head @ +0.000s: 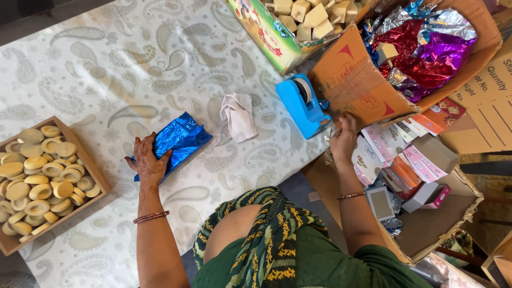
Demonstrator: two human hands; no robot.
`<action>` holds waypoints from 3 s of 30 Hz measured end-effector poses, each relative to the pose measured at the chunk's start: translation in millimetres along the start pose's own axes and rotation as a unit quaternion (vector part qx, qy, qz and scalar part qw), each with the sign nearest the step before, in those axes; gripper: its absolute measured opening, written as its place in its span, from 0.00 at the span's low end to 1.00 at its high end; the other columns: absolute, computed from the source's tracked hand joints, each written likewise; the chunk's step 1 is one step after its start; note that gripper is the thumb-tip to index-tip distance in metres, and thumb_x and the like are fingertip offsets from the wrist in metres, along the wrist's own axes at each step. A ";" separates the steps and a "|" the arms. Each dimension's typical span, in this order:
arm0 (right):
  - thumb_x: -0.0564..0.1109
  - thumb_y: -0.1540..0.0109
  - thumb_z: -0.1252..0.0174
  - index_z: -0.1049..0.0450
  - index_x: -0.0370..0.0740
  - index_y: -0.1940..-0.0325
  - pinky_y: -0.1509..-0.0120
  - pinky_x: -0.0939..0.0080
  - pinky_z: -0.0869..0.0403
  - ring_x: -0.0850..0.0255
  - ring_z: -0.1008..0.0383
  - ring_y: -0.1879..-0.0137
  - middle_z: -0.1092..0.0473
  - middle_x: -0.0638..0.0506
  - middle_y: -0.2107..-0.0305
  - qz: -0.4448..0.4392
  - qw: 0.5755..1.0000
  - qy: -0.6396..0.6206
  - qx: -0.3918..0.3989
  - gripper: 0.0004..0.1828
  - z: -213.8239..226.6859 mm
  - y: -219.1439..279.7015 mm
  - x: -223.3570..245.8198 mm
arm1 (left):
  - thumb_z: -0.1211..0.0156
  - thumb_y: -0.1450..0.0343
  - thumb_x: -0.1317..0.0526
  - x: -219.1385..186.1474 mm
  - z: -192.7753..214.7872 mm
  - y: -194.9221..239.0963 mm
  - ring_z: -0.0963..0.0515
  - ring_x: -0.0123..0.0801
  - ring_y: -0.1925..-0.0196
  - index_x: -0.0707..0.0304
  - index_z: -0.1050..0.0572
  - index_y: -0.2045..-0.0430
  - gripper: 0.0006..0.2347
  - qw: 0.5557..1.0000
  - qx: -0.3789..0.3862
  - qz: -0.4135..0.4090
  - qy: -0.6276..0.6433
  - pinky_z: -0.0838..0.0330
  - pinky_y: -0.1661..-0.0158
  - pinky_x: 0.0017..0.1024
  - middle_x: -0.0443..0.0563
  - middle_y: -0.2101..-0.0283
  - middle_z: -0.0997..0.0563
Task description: The person wraps gold-colored circular items in blue foil and white tissue paper, using a tape dispenser to secure the packaging.
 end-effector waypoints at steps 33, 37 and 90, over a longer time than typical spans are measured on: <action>0.40 0.37 0.35 0.23 0.32 0.54 0.61 0.69 0.27 0.68 0.26 0.68 0.23 0.51 0.69 -0.367 0.800 -0.414 0.232 0.10 -30.6 6.8 -71.8 | 0.27 0.38 0.53 -5.4 1.8 2.2 0.49 0.38 0.22 0.44 0.33 0.34 0.34 1.000 0.006 0.016 -0.005 0.73 0.30 0.67 0.43 0.30 0.33; 0.40 0.36 0.36 0.22 0.34 0.57 0.61 0.69 0.27 0.68 0.25 0.66 0.22 0.53 0.70 -0.397 0.767 -0.451 0.226 0.07 -46.9 14.6 -70.7 | 0.27 0.38 0.53 -3.2 1.2 0.6 0.49 0.39 0.21 0.44 0.33 0.34 0.34 1.000 -0.002 0.008 -0.006 0.73 0.31 0.68 0.43 0.29 0.33; 0.42 0.45 0.29 0.18 0.38 0.64 0.53 0.61 0.27 0.61 0.27 0.60 0.28 0.49 0.65 0.196 0.794 -0.305 0.487 0.09 -215.0 39.4 379.0 | 0.39 0.30 0.55 -17.5 10.4 20.8 0.51 0.36 0.22 0.48 0.38 0.31 0.29 0.998 -0.032 -0.046 0.006 0.74 0.31 0.70 0.40 0.29 0.37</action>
Point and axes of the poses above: each hand's wrist, its own y-axis away from the middle knuckle, its own z-axis out of the back of the hand, x = y × z, the point moved 2 cm from there along -y, towards the middle knuckle
